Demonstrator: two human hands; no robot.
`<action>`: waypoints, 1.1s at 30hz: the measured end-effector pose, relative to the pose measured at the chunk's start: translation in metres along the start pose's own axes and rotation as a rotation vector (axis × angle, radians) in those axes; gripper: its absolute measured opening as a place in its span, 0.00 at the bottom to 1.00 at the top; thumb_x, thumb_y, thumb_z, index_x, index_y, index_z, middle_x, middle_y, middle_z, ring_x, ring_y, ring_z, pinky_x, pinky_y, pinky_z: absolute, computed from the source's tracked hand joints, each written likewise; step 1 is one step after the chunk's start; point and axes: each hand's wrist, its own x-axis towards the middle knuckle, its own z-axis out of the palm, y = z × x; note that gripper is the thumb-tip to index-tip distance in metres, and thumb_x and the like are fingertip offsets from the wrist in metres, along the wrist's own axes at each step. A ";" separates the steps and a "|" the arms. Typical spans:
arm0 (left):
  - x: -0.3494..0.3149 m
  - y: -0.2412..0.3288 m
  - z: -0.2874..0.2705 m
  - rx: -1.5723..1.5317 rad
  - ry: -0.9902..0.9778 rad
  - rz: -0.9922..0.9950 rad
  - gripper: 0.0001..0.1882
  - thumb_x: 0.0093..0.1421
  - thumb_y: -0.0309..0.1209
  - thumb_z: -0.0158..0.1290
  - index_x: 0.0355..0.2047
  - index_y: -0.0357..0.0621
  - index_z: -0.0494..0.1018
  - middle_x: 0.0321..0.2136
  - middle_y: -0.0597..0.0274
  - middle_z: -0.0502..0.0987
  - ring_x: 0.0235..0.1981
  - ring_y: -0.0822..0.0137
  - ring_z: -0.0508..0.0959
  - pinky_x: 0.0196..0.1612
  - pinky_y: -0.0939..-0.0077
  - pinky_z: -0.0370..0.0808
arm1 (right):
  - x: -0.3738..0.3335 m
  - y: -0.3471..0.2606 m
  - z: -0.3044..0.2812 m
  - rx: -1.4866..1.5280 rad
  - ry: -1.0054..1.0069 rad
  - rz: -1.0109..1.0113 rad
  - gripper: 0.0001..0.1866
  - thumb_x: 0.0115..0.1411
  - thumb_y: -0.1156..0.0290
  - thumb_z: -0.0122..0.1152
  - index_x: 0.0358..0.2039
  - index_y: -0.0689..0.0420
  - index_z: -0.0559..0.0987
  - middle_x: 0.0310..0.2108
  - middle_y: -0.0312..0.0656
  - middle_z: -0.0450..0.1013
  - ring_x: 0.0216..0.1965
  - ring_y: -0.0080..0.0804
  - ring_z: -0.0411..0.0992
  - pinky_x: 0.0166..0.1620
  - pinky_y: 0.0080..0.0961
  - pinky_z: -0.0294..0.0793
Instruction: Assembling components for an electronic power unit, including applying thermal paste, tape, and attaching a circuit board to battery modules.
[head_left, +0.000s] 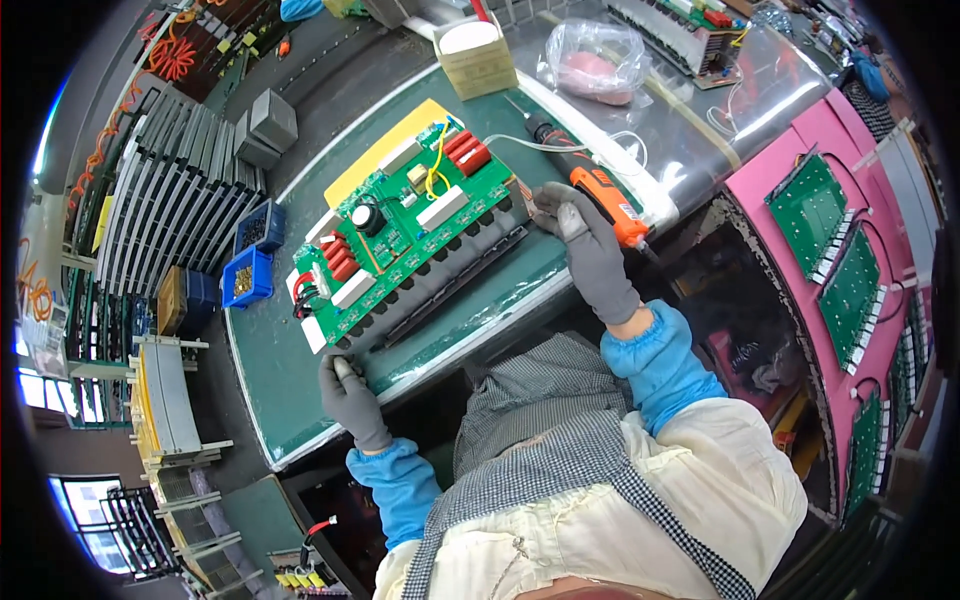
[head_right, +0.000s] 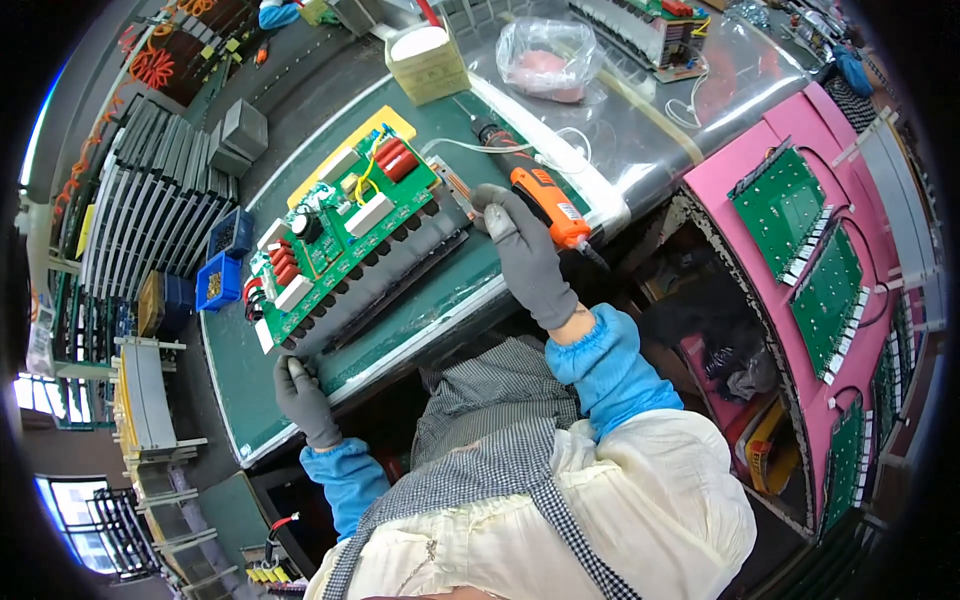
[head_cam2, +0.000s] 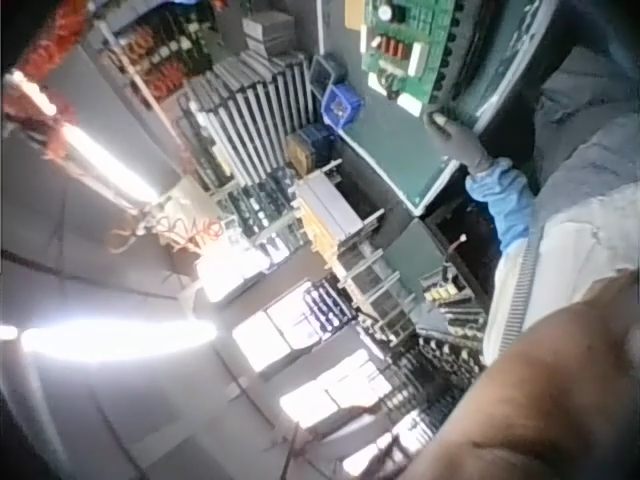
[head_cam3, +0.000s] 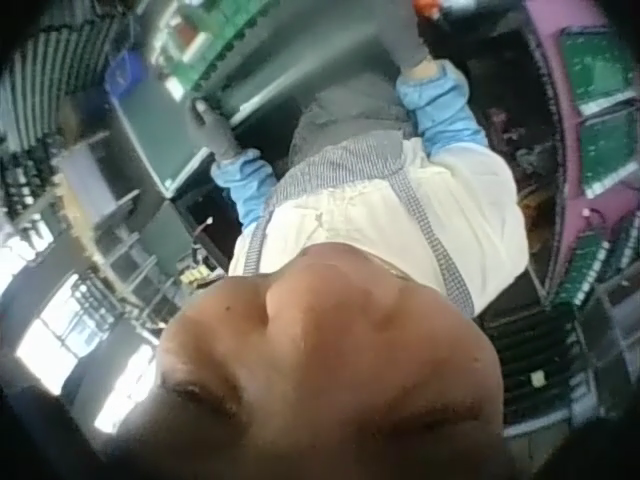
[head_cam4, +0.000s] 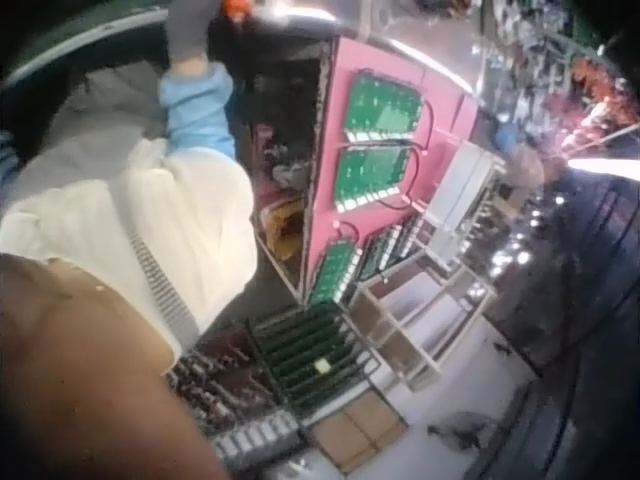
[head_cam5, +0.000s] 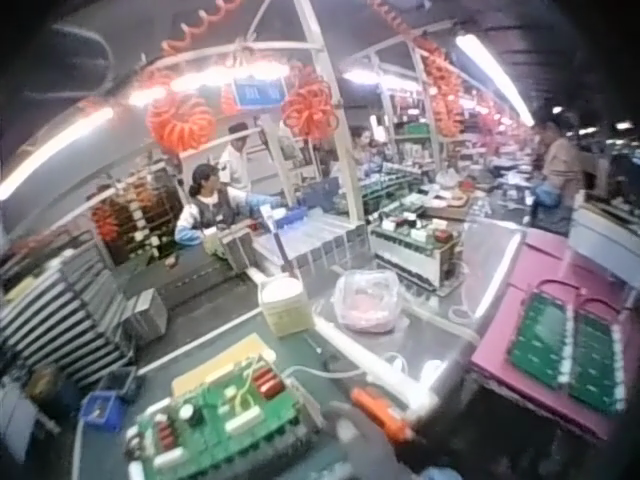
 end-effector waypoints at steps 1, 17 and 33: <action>-0.001 -0.001 0.001 0.090 0.010 0.060 0.12 0.71 0.30 0.47 0.46 0.34 0.74 0.31 0.61 0.79 0.26 0.74 0.72 0.30 0.77 0.70 | 0.002 -0.005 -0.001 0.013 -0.020 0.038 0.18 0.73 0.66 0.48 0.55 0.64 0.72 0.49 0.40 0.73 0.51 0.25 0.70 0.55 0.24 0.71; -0.006 0.017 0.018 0.431 0.099 0.317 0.06 0.65 0.27 0.50 0.36 0.37 0.73 0.28 0.46 0.75 0.27 0.50 0.74 0.33 0.62 0.71 | 0.002 -0.019 0.004 -0.228 -0.111 0.062 0.20 0.67 0.75 0.51 0.58 0.66 0.69 0.52 0.44 0.72 0.52 0.26 0.70 0.57 0.25 0.69; -0.006 0.006 0.006 0.298 0.111 0.324 0.06 0.64 0.23 0.50 0.39 0.36 0.76 0.28 0.50 0.78 0.28 0.51 0.79 0.32 0.62 0.74 | 0.072 -0.013 -0.012 -0.650 -0.030 0.089 0.17 0.66 0.71 0.52 0.54 0.62 0.75 0.49 0.39 0.75 0.53 0.25 0.69 0.58 0.21 0.64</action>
